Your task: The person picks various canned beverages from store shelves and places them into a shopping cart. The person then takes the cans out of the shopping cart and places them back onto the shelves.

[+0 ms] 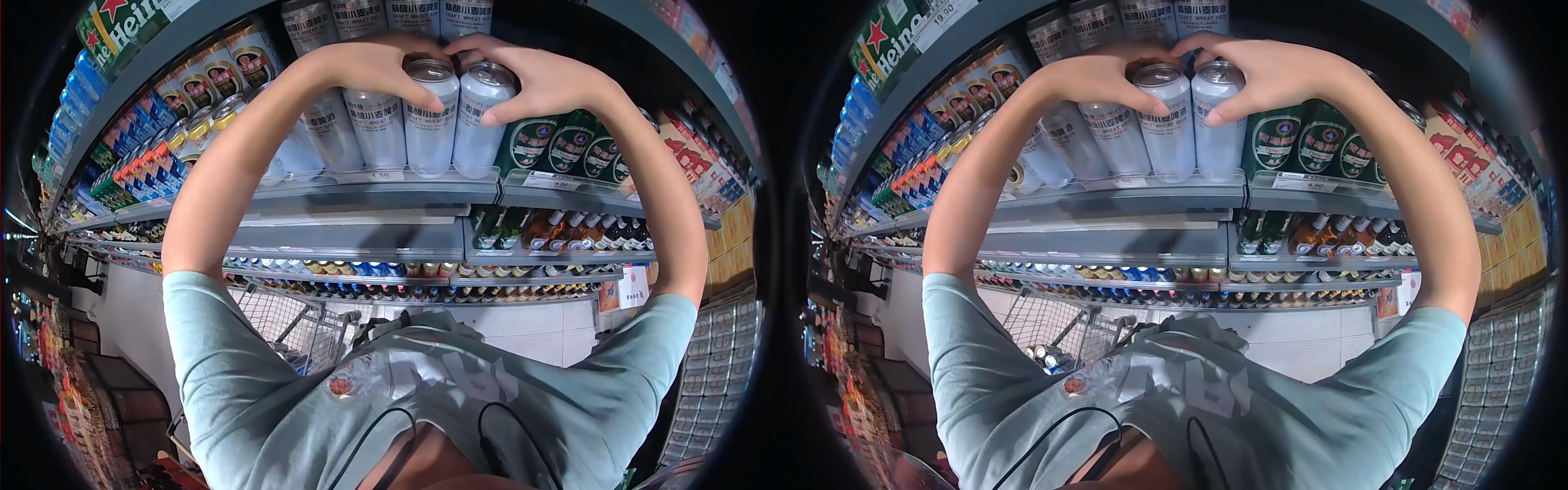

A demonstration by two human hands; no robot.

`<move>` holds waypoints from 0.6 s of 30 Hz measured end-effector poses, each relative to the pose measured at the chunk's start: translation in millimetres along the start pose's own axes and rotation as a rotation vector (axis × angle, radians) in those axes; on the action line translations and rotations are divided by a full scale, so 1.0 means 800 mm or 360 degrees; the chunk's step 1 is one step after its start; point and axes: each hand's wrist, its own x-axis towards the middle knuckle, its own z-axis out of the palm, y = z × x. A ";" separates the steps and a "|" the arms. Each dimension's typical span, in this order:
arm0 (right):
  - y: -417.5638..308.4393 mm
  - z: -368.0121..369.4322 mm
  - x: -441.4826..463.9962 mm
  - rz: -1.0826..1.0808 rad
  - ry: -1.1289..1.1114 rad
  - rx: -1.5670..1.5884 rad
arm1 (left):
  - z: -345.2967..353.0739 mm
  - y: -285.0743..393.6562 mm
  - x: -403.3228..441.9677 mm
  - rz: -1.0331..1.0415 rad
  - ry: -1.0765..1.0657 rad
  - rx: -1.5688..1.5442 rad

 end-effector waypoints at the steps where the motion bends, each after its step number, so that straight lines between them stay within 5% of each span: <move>1: -0.005 0.003 -0.002 0.0089 0.0077 -0.0131 | 0.000 -0.001 -0.001 -0.0023 -0.0014 0.0018; 5: -0.027 -0.005 0.002 0.0456 -0.0043 -0.0464 | 0.002 0.006 -0.015 -0.0033 0.0081 0.0249; 10: -0.025 -0.013 0.002 0.0258 -0.0178 -0.0138 | 0.001 0.026 -0.062 0.0137 0.0498 0.0282; 11: -0.020 -0.014 0.003 0.0192 -0.0195 -0.0064 | -0.018 0.049 -0.079 -0.0073 0.0387 0.0200; 13: -0.010 -0.015 0.007 0.0063 -0.0234 0.0091 | -0.016 0.042 -0.103 0.0166 0.0490 0.0326; 18: 0.005 -0.025 0.017 0.0127 -0.0398 0.0078 | -0.015 0.044 -0.191 0.0096 0.0693 0.0624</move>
